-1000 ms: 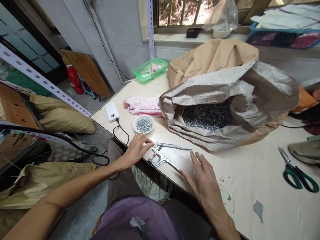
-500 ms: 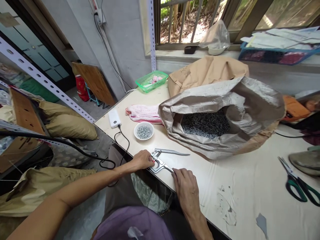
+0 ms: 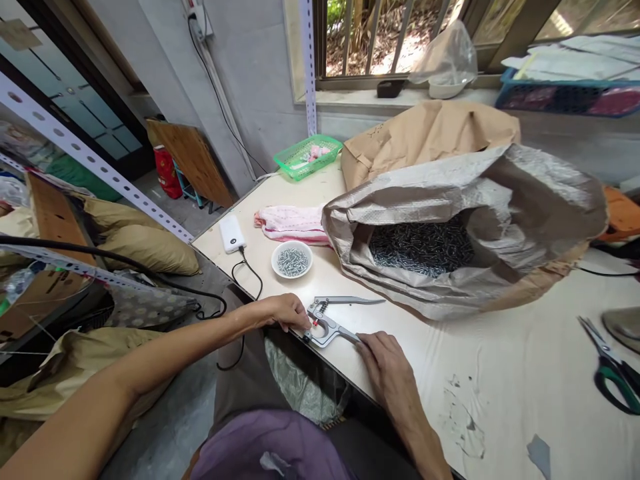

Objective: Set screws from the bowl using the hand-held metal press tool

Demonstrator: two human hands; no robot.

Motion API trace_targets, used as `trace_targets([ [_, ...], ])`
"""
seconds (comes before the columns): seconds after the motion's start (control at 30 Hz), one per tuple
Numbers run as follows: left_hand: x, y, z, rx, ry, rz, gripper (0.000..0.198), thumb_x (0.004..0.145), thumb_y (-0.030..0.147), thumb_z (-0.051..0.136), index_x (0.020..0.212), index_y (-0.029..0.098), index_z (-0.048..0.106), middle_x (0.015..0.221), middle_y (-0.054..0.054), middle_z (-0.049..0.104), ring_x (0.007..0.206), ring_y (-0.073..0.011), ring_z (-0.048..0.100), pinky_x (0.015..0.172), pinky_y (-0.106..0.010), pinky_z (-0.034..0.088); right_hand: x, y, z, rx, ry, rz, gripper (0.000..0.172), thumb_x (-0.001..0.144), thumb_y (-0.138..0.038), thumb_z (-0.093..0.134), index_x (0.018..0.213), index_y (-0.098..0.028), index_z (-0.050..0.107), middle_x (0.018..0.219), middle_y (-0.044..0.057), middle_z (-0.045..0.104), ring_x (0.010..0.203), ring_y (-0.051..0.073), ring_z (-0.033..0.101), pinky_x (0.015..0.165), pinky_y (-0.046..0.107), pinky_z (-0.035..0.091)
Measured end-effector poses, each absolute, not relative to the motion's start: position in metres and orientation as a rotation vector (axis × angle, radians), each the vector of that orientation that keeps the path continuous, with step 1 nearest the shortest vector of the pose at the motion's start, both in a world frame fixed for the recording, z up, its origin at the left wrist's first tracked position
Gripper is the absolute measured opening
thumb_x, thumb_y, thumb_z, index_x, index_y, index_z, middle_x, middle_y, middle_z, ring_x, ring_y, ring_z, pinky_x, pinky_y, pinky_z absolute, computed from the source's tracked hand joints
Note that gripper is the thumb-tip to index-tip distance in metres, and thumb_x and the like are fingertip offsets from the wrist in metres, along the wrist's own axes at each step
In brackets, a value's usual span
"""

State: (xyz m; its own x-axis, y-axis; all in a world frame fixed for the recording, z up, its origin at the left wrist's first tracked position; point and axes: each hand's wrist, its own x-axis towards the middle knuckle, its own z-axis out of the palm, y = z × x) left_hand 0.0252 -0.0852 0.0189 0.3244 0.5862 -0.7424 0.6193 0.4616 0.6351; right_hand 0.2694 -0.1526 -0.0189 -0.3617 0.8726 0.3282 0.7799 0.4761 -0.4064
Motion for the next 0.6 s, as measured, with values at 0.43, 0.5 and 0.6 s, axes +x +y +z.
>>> trace_targets([
  [0.43,0.012,-0.190,-0.014,2.293,1.440,0.095,0.021,0.090,0.013,0.040,0.090,0.018,0.060,0.083,-0.005,0.058,0.080,-0.0158,0.054,0.069,-0.024,0.045,0.280,-0.175,-0.026,-1.545,-2.089,0.140,0.028,0.093,-0.034,0.036,0.103,-0.019,0.057,0.081,0.007,0.058,0.077,0.020,0.052,0.071,0.034,0.042],
  [0.5,0.016,-0.191,-0.018,2.350,1.424,0.037,0.020,0.088,0.011,0.041,0.092,0.020,0.058,0.086,-0.004,0.058,0.081,-0.0161,0.053,0.068,-0.023,0.045,0.279,-0.178,-0.031,-1.537,-2.078,0.079,0.027,0.093,-0.034,0.035,0.103,-0.020,0.057,0.081,0.007,0.058,0.076,0.021,0.052,0.069,0.035,0.042],
  [0.6,0.021,-0.187,-0.012,2.433,1.399,0.144,0.017,0.090,0.014,0.042,0.088,0.020,0.058,0.083,-0.003,0.056,0.076,-0.0148,0.052,0.064,-0.022,0.044,0.281,-0.178,-0.046,-1.547,-2.059,-0.006,0.030,0.091,-0.035,0.038,0.113,-0.020,0.054,0.086,0.009,0.060,0.077,0.023,0.054,0.069,0.037,0.043],
])
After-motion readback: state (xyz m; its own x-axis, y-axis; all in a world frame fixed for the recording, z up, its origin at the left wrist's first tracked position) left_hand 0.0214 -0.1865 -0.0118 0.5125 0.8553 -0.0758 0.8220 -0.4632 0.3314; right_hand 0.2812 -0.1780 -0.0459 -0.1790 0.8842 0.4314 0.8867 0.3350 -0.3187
